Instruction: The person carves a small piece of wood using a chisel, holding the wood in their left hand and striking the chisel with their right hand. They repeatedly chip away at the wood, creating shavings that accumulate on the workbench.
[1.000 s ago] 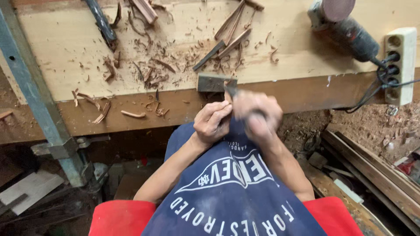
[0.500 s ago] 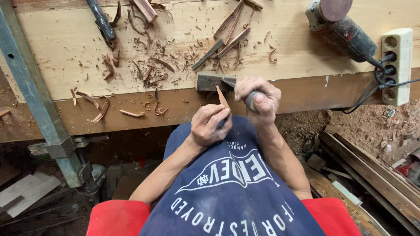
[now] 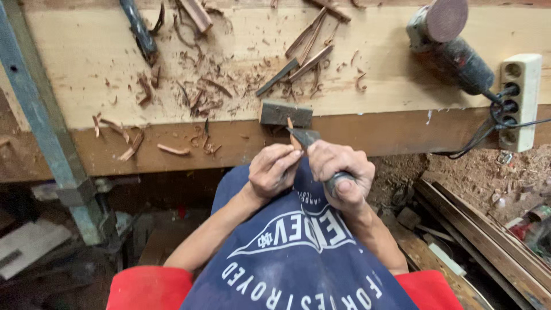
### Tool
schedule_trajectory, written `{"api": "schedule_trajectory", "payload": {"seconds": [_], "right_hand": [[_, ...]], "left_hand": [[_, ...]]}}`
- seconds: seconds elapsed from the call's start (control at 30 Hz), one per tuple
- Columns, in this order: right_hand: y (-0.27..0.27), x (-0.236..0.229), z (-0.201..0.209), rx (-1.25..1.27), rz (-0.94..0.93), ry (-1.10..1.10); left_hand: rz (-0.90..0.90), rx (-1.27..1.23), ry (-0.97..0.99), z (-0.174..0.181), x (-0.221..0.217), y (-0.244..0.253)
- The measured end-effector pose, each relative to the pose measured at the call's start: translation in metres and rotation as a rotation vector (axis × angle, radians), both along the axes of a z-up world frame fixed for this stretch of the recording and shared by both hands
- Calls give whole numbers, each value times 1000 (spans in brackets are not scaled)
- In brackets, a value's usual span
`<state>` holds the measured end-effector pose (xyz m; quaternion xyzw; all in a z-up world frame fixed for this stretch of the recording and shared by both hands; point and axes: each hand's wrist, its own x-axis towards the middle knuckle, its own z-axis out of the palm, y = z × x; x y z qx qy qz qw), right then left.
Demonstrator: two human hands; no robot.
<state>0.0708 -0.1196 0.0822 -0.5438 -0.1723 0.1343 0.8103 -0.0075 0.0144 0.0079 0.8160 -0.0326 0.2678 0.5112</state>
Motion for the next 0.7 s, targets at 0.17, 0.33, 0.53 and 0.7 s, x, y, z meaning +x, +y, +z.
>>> {"api": "schedule_trajectory", "payload": {"seconds": [0.17, 0.33, 0.53, 0.7], "right_hand": [[10, 7, -18, -77, -27, -51], [-7, 2, 5, -75, 52, -66], [-2, 15, -36, -115, 9, -28], [-8, 9, -49, -49, -70, 19]], "left_hand": [[-26, -21, 3, 1, -1, -1], [-43, -28, 6, 0, -2, 0], [-19, -11, -5, -1, 1, 4], [58, 46, -79, -11, -3, 22]]}}
